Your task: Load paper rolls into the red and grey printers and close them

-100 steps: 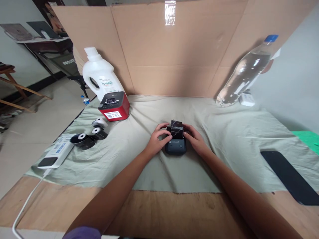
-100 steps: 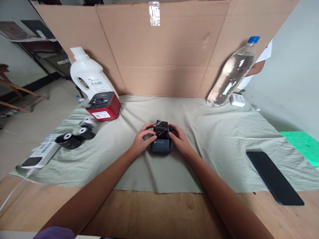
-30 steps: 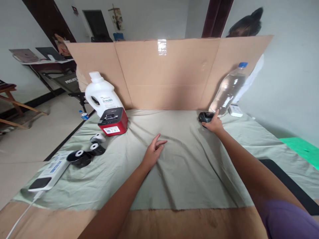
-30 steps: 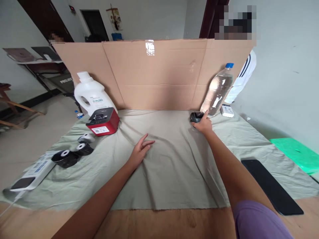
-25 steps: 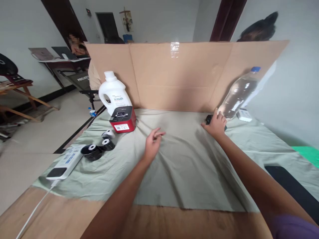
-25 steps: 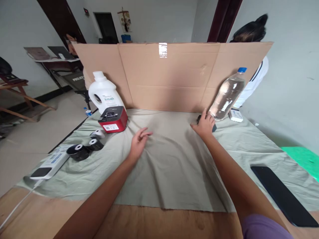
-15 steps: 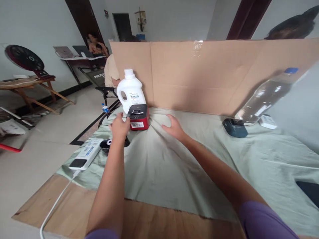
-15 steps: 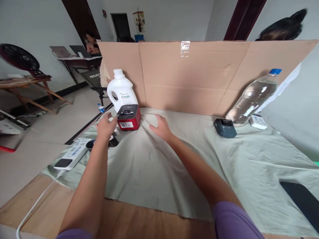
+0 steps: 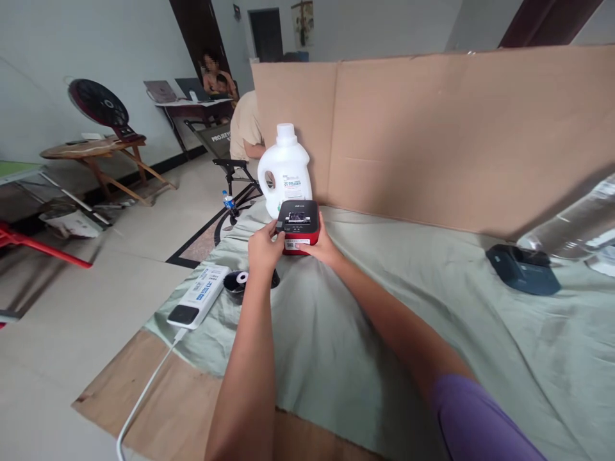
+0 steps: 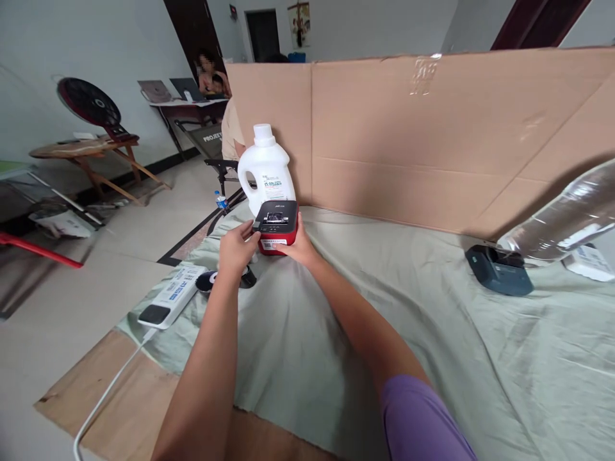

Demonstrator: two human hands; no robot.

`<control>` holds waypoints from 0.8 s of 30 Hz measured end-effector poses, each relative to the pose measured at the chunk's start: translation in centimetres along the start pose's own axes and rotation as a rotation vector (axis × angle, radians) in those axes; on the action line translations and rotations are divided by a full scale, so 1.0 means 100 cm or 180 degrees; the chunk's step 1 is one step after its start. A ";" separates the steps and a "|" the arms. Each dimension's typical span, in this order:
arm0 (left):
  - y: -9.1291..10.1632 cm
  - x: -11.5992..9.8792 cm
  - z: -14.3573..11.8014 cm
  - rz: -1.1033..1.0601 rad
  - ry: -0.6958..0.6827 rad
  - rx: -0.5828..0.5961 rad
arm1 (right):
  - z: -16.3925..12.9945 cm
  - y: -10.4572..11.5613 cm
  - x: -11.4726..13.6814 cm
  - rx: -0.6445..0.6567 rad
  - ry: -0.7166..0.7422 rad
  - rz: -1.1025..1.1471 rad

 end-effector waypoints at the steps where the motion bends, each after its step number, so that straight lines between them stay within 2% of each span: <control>1: 0.000 -0.003 0.000 -0.0037 -0.0006 -0.0027 | -0.002 0.002 0.002 -0.0046 0.0026 0.0080; 5: -0.008 -0.016 -0.004 -0.0419 0.0075 -0.0005 | -0.013 0.024 0.017 -0.0312 0.0036 0.0106; 10: -0.038 -0.038 -0.025 -0.1144 0.0098 0.0462 | -0.038 0.081 0.063 -0.0333 0.0278 -0.0433; 13: -0.057 -0.061 -0.049 -0.1261 0.0023 0.0718 | -0.058 0.122 0.089 -0.0514 0.0474 -0.1167; 16: -0.066 -0.090 -0.075 -0.1181 -0.0193 0.0854 | -0.084 0.151 0.100 -0.0642 0.0551 -0.1513; 20: -0.062 -0.121 -0.100 -0.1047 -0.0431 0.0755 | -0.119 0.164 0.104 -0.0736 0.0674 -0.1504; 24: -0.065 -0.129 -0.116 -0.1481 -0.0166 0.0754 | -0.143 0.168 0.110 -0.0994 0.0656 -0.1498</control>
Point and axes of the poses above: each hand's wrist, its own z-axis towards the middle knuckle, its own y-axis out of the back of the hand, x = y × z, the point moved 7 cm from there along z, towards the middle knuckle, and after that the axes turned 10 degrees about -x, right-handed, at the moved point
